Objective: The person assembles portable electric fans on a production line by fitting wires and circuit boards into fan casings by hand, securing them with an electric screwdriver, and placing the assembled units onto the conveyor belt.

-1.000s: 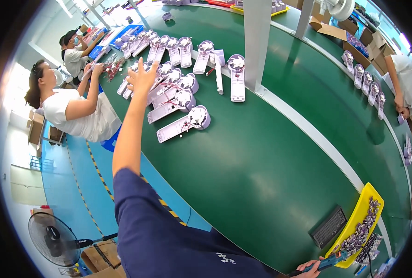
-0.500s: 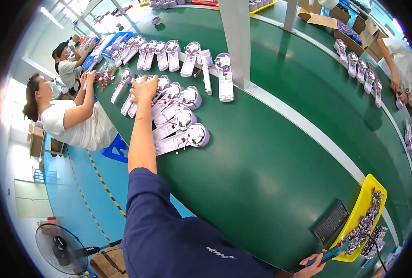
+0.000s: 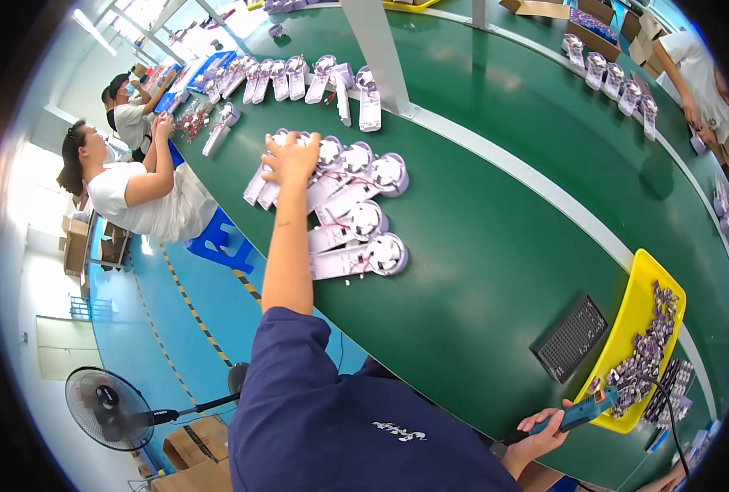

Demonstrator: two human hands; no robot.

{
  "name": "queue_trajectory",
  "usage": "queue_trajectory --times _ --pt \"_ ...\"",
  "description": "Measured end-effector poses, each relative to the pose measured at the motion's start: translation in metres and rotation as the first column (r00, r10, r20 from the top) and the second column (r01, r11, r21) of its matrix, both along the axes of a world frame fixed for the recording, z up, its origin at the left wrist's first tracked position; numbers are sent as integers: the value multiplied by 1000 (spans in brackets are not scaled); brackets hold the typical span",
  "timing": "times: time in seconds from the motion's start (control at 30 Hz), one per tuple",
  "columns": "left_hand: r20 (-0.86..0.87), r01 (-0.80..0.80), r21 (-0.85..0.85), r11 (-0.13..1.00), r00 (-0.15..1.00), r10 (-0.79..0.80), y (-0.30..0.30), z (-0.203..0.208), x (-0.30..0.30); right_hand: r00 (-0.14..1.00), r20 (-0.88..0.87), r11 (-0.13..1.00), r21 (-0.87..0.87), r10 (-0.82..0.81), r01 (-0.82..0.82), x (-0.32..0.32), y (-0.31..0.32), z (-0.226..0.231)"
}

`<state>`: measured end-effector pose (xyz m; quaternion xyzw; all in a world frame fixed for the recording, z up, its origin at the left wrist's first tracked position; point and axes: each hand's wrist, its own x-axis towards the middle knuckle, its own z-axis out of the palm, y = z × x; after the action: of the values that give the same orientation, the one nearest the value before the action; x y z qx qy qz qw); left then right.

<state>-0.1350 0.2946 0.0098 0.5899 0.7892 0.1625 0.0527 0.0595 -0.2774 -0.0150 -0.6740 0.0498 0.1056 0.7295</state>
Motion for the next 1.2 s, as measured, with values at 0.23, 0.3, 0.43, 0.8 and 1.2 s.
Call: queue_trajectory --times 0.23,0.3,0.43,0.8,1.2 --pt "6 43 -6 999 999 -43 -46 -2 45 997 8 993 93 75 -76 -1 -2 7" --pt "27 63 -9 998 998 -63 -50 1 49 996 8 990 114 88 -88 -2 -6 4" --pt "89 175 -15 984 981 -173 -53 18 40 1000 19 997 77 11 -12 -7 -1 6" --pt "11 -37 392 919 999 36 192 -31 -247 996 -50 990 -123 -80 73 -8 7 18" --pt "47 128 185 974 989 -139 300 -18 -366 994 37 993 -49 -106 108 3 4 -6"
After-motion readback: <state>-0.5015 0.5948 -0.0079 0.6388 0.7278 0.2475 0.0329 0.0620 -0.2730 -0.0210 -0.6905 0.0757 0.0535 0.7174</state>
